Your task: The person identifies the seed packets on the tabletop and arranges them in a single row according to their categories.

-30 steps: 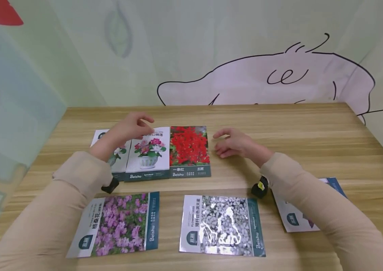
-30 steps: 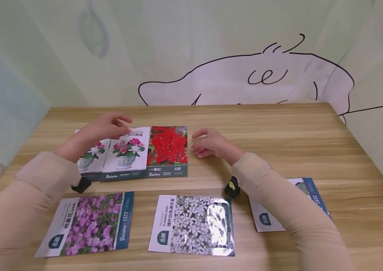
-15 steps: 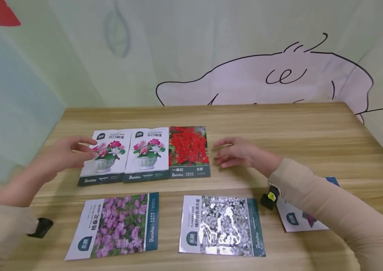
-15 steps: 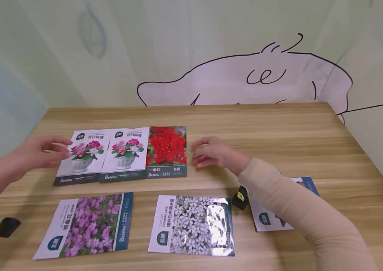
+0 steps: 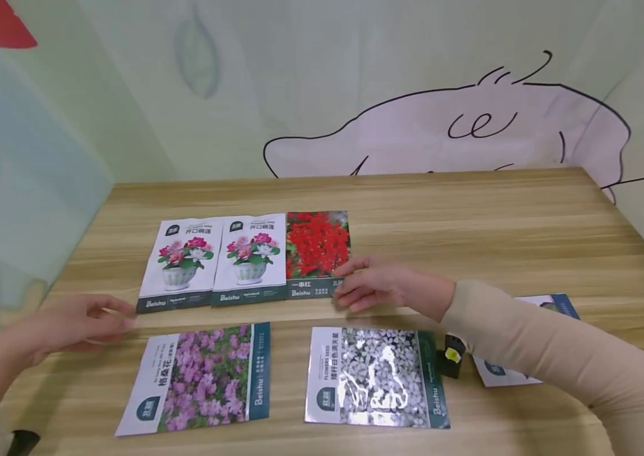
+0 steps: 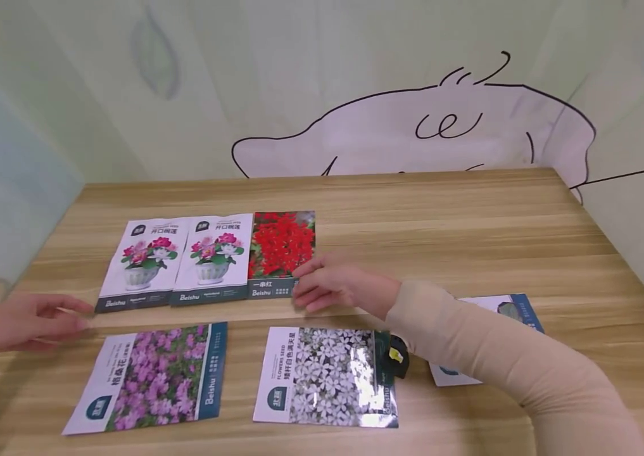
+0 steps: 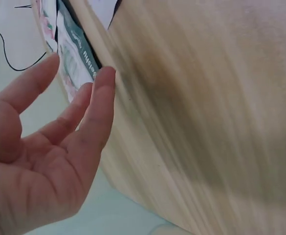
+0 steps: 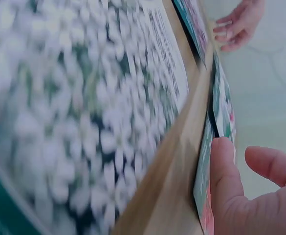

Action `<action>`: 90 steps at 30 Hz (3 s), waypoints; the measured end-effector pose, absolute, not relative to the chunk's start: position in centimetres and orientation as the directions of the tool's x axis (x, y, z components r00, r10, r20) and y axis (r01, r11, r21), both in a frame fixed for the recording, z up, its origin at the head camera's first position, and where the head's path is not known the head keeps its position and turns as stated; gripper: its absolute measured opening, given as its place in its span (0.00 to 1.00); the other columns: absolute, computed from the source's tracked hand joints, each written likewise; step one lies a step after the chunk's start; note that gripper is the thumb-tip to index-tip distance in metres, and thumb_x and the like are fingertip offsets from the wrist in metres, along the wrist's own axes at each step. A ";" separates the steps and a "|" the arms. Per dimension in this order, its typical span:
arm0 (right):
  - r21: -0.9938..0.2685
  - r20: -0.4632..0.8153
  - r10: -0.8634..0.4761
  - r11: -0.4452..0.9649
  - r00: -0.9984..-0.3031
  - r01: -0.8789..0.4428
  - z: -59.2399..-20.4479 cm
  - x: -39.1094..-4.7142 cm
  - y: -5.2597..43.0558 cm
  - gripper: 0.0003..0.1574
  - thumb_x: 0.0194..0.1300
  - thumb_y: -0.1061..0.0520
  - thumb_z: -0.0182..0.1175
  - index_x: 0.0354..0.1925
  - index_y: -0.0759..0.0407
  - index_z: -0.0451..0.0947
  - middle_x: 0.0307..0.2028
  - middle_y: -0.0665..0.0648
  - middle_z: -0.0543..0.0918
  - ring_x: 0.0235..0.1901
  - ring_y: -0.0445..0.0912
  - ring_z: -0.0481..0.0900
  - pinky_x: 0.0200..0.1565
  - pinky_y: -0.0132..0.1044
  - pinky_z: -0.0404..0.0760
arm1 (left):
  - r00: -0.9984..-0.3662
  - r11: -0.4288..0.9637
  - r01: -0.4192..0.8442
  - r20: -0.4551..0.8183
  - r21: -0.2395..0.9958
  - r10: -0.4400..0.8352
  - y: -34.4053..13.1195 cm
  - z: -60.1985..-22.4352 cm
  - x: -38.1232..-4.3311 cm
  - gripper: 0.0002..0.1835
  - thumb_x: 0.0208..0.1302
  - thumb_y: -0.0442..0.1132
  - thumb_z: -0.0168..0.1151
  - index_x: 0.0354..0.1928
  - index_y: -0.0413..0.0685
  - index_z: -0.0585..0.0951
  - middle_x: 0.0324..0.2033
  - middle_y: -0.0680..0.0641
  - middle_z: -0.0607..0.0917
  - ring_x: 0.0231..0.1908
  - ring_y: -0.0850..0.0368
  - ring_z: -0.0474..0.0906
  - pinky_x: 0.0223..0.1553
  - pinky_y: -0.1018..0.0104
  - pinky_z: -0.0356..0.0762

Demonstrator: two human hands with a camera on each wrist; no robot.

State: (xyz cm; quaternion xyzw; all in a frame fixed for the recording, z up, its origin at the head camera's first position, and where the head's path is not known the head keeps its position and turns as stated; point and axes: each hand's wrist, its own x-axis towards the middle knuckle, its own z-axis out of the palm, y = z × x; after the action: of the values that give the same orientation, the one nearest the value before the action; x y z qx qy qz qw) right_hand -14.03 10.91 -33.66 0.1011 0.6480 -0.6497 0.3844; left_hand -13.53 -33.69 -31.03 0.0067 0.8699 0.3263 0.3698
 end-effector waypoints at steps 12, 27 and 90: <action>-0.717 -0.659 -0.414 0.093 -0.628 0.691 -33.9 -12.5 6.3 0.19 0.61 0.71 0.55 0.51 0.72 0.73 0.33 0.66 0.84 0.25 0.47 0.82 0.28 0.34 0.82 | -0.652 0.718 -0.342 -0.703 0.606 0.283 -33.2 -31.9 -11.7 0.29 0.66 0.43 0.56 0.55 0.22 0.64 0.39 0.45 0.83 0.38 0.56 0.79 0.38 0.60 0.80; -0.711 -0.662 -0.425 0.099 -0.617 0.696 -34.8 -11.6 3.0 0.16 0.58 0.74 0.55 0.47 0.73 0.74 0.31 0.66 0.83 0.24 0.46 0.81 0.28 0.34 0.82 | -0.666 0.673 -0.366 -0.686 0.642 0.292 -31.2 -32.4 -10.8 0.36 0.65 0.42 0.57 0.60 0.20 0.53 0.40 0.43 0.77 0.37 0.55 0.80 0.37 0.61 0.81; -0.772 -0.481 -0.139 -0.401 -0.866 0.493 -31.7 -14.3 3.7 0.16 0.60 0.75 0.51 0.48 0.71 0.71 0.33 0.61 0.76 0.28 0.45 0.78 0.32 0.29 0.82 | -0.828 -0.227 -0.542 -0.468 0.809 0.307 -23.5 -30.5 -15.4 0.12 0.64 0.25 0.53 0.46 0.43 0.66 0.32 0.47 0.80 0.31 0.59 0.81 0.36 0.71 0.80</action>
State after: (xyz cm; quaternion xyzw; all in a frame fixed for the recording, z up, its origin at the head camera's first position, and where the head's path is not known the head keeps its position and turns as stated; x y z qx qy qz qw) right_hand -14.27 3.66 -31.65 0.1732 0.5121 -0.8189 0.1929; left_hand -15.38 -23.49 -30.48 -0.1051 0.5582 0.7763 0.2734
